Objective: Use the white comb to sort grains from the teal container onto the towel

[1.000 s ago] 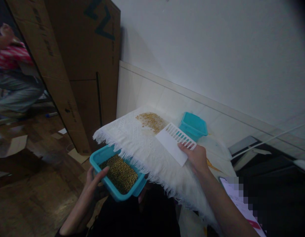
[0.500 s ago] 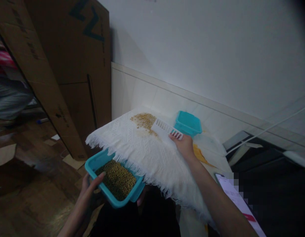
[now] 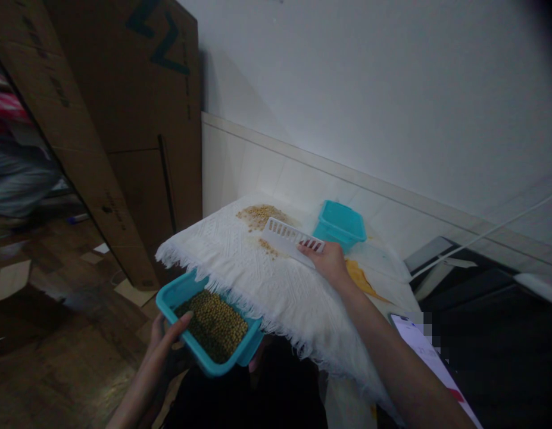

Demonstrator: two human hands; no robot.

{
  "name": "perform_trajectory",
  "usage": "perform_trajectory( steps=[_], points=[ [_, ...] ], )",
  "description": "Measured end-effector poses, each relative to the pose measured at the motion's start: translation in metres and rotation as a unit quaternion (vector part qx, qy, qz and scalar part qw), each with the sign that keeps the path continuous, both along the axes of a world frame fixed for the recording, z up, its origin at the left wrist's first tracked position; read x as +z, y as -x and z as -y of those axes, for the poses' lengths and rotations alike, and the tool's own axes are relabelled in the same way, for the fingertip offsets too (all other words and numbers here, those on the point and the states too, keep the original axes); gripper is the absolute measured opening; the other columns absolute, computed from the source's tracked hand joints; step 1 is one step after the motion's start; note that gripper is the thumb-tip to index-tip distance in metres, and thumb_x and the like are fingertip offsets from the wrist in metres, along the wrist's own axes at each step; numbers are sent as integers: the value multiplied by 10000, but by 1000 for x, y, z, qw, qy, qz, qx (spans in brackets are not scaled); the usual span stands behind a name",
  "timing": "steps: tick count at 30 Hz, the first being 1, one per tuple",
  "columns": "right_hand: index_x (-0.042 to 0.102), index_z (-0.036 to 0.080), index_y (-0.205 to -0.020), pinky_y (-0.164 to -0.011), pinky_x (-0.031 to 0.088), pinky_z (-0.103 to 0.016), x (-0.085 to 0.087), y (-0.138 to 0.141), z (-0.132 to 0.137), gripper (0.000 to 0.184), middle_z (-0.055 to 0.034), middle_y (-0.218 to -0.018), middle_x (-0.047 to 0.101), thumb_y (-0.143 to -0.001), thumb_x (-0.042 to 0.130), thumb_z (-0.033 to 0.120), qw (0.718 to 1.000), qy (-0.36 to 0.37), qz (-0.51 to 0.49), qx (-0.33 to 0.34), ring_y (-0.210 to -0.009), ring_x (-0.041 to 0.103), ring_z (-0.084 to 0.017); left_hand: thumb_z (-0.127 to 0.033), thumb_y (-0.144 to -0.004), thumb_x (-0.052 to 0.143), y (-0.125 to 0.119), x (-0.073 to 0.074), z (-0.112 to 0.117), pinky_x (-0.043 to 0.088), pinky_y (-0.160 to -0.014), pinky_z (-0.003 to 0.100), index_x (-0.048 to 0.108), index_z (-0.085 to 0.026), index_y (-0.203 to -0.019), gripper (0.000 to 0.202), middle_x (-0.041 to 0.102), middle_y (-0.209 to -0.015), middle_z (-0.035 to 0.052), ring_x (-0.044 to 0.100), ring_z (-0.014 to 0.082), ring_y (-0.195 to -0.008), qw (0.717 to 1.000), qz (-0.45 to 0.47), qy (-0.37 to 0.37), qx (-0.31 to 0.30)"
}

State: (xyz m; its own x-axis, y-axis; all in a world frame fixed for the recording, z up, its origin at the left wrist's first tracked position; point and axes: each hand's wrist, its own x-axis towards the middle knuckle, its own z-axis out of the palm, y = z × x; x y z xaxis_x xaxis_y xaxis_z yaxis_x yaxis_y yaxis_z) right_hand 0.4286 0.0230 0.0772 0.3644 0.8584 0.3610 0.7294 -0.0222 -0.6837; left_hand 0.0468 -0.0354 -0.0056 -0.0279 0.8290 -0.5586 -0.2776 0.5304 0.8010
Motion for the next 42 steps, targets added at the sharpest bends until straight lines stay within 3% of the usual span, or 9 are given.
perform_trajectory(
  steps=[3, 8, 12, 17, 23, 28, 33, 38, 42],
  points=[
    [902, 182, -852, -595, 512, -302, 1, 10, 6, 236, -58, -721, 849, -834, 891, 417, 1000, -7, -12, 24, -650, 773, -260, -510, -884, 888, 0, -3, -1, 714, -699, 441, 436, -390, -1632, 882, 732, -1322, 125, 829, 271, -800, 1000, -17, 5, 0],
    [911, 181, -839, -587, 489, -303, 5, 25, 11, 260, -59, -703, 842, -823, 874, 439, 999, -28, -29, 34, -642, 760, -259, -534, -845, 913, 0, -9, -3, 693, -656, 436, 406, -346, -1656, 975, 734, -1158, 107, 816, 290, -757, 1000, -10, 6, 1],
    [925, 187, -873, -620, 504, -309, 5, 34, 5, 274, -61, -745, 860, -829, 855, 449, 997, -37, -46, 40, -678, 771, -265, -560, -831, 923, 0, -8, -2, 712, -707, 469, 389, -358, -1667, 1013, 716, -1246, 125, 818, 285, -776, 1000, -17, 8, -2],
    [926, 196, -856, -619, 504, -295, -1, 42, -4, 266, -23, -723, 847, -814, 860, 450, 997, -24, -54, 59, -678, 762, -254, -570, -879, 880, 0, -1, -1, 714, -715, 450, 377, -360, -1671, 962, 713, -1299, 149, 830, 285, -794, 1000, -24, 6, -15],
    [932, 199, -885, -647, 551, -319, -6, 42, 3, 288, -25, -753, 857, -809, 871, 470, 996, -22, -64, 65, -704, 783, -273, -463, -794, 975, 2, -4, -6, 715, -698, 451, 351, -383, -1667, 1076, 722, -1299, 151, 823, 277, -784, 999, -3, 37, -12],
    [936, 212, -903, -678, 605, -336, -12, 45, 9, 280, -26, -789, 870, -798, 899, 469, 993, -28, -85, 82, -740, 813, -287, -519, -848, 927, 0, -6, -7, 723, -723, 452, 381, -400, -1641, 970, 721, -1299, 127, 830, 279, -827, 999, -9, 34, -14],
    [932, 225, -890, -726, 639, -355, -20, 50, 12, 276, -36, -804, 878, -796, 897, 481, 989, -51, -104, 92, -761, 830, -292, -507, -871, 905, -2, -3, -5, 723, -697, 447, 339, -388, -1694, 1006, 710, -1315, 148, 826, 280, -823, 999, -15, 33, -6],
    [942, 238, -904, -746, 651, -372, -13, 54, 20, 272, -44, -835, 889, -795, 877, 480, 986, -50, -117, 112, -772, 842, -304, -512, -880, 894, -3, -2, -4, 717, -702, 447, 369, -388, -1682, 966, 726, -1362, 161, 825, 280, -810, 999, -7, 42, 1],
    [942, 247, -896, -726, 646, -363, -5, 55, 24, 231, -50, -849, 893, -789, 883, 443, 986, -45, -110, 120, -778, 842, -301, -488, -871, 906, -4, 1, -3, 712, -686, 452, 401, -380, -1667, 949, 760, -1286, 149, 816, 276, -764, 999, -6, 32, 1]
  ],
)
